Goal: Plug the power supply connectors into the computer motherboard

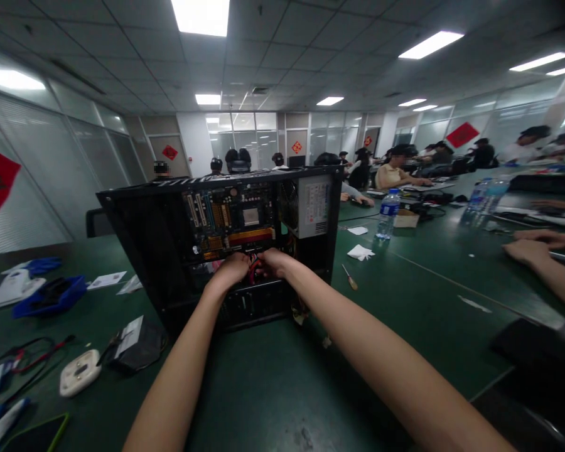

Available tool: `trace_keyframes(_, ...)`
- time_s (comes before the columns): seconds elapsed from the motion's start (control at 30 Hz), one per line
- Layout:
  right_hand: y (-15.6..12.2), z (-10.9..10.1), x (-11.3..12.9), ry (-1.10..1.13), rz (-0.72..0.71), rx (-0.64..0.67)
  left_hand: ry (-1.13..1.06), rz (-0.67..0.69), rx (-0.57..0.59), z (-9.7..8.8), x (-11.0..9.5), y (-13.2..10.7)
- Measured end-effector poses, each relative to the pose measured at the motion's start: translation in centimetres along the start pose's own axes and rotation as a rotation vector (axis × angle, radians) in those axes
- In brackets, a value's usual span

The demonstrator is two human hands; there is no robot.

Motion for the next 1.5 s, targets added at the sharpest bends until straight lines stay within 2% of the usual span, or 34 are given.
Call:
trace_keyframes(0.23,1.0,0.4,-0.7,0.084,0.097,0.035,0.025,0.033,-0.015,0.2,0.1,0.3)
trace_keyframes(0.77,1.2,0.8,-0.9,0.084,0.091,-0.044,0.083,0.006,-0.044,-0.9,-0.5,-0.5)
trace_keyframes(1.27,1.3,1.3,-0.4,0.034,0.079,0.002,0.075,-0.03,-0.034,-1.0,-0.6,-0.7)
trace_keyframes(1.5,1.7,0.6,0.2,-0.079,0.04,0.085,0.071,0.001,-0.042,-1.0,-0.7,-0.7)
Point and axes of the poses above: each hand's wrist, its own y-axis towards the middle knuckle, its own z-axis out of the palm, x = y × z, the point moved 7 cm from there along y, towards the middle knuckle, and after that the axes turned 10 degrees about -x, right-handed, at the moved point
